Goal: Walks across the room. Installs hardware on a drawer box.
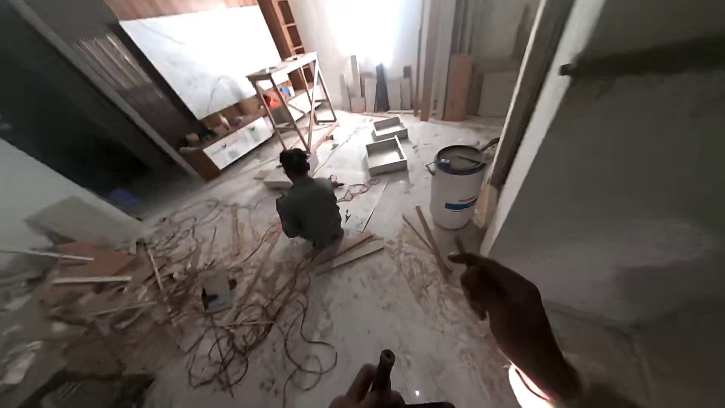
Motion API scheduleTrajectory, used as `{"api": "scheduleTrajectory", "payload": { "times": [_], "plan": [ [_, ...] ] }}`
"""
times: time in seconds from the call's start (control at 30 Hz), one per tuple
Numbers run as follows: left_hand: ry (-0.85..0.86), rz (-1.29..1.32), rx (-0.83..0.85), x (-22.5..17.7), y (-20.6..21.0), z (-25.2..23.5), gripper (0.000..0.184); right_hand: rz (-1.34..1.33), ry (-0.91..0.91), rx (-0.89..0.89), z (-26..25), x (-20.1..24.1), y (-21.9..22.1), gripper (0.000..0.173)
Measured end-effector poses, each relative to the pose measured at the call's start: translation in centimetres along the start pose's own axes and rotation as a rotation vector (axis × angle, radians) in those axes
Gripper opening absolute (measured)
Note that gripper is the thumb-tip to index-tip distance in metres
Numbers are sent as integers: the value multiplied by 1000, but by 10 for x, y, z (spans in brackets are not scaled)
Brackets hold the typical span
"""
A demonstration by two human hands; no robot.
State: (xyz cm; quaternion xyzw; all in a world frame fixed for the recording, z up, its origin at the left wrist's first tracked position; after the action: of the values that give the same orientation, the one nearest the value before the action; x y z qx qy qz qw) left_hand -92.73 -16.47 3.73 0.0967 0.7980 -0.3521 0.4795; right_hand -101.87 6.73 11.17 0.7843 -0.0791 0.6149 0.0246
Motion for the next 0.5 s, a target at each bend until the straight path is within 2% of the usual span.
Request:
{"api": "scheduleTrajectory", "payload": {
  "times": [0.07, 0.13, 0.23, 0.33, 0.5],
  "plan": [
    [-2, -53, 13, 24, -30, -33, 89, 301, -143, 216, -26, -3, 31, 23],
    [20, -68, 23, 51, -55, -68, 82, 422, -247, 314, -51, -17, 59, 22],
    [81, -67, 39, 101, -92, -127, 77, 537, -332, 308, -119, -42, 83, 21],
    [95, -39, 73, 155, -136, -186, 78, 600, -335, 312, -200, -64, 101, 21],
    [76, -52, 195, 227, -224, -294, 80, 787, -368, 349, -343, -71, 135, 21]
  ]
}}
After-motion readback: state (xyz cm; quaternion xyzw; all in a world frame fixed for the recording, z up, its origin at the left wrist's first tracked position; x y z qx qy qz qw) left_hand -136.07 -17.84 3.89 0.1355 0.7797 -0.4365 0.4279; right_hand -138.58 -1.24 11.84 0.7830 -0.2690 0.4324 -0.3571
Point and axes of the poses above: each hand's wrist, its own z-axis away from the middle knuckle, its own y-axis out of the palm, x = y × z, the point moved 10 cm from there along -z, towards the middle knuckle, and after that the axes turned 9 degrees about y, right-handed, at the moved point
